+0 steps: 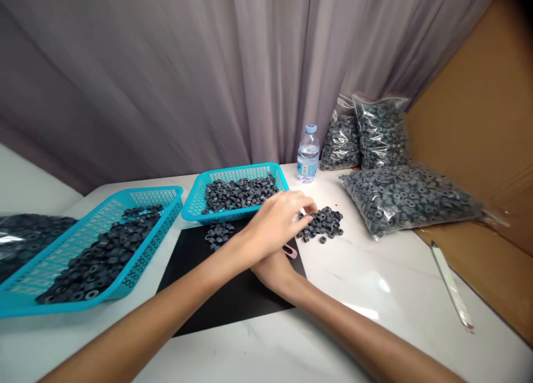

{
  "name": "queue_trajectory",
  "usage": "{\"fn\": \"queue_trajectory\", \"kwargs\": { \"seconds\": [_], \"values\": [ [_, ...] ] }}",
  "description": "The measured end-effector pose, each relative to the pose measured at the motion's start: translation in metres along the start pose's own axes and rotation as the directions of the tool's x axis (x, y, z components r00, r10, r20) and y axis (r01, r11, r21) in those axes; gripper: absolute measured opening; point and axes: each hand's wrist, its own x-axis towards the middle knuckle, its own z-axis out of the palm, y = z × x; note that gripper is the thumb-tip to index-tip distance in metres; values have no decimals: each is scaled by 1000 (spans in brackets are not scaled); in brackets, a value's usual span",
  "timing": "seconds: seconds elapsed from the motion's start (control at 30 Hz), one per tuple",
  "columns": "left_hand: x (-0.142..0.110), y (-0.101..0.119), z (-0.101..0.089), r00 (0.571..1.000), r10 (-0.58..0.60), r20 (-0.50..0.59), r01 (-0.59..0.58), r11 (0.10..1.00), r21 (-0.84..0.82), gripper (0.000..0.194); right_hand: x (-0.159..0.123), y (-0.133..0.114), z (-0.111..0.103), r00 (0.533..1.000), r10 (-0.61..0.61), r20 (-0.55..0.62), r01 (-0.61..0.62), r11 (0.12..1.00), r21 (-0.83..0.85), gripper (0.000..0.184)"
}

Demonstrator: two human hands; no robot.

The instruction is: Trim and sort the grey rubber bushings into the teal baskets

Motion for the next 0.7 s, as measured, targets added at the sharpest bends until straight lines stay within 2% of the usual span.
{"fn": "queue_trajectory", "kwargs": {
  "seconds": [0.07, 0.13, 0.2, 0.27, 0.37, 0.43, 0.57, 0.7],
  "values": [
    [-32, -5, -18, 981, -131, -142, 125, 991, -53, 12, 1, -3, -4, 1000, 2, -18, -1, 998, 63, 34],
    [-70, -17, -30, 930, -276, -242, 261, 961, -95, 14, 0, -9, -8, 999, 1, -46, 6, 988, 157, 25],
    [-106, -31, -33, 875, -413, -250, 385, 910, -156, 17, -1, -15, -12, 999, -19, -44, 29, 970, 243, 18],
    [-134, -43, -28, 834, -514, -203, 449, 844, -294, 23, -5, -20, -15, 998, -59, -14, 61, 952, 299, 21],
    [-158, -49, -11, 825, -560, -79, 432, 714, -550, 27, -11, -24, -16, 994, -108, 33, 90, 934, 347, 26],
    [-165, -48, -1, 813, -579, -62, 402, 636, -658, 23, -14, -26, -15, 988, -139, 63, 110, 933, 342, 27],
    [-175, -43, 5, 777, -623, -95, 360, 563, -744, 15, -18, -28, -13, 982, -173, 71, 145, 945, 294, 27],
    [-184, -42, 1, 746, -662, -65, 357, 481, -800, 15, -21, -27, -13, 992, -127, 12, 120, 962, 243, 32]
  ]
}}
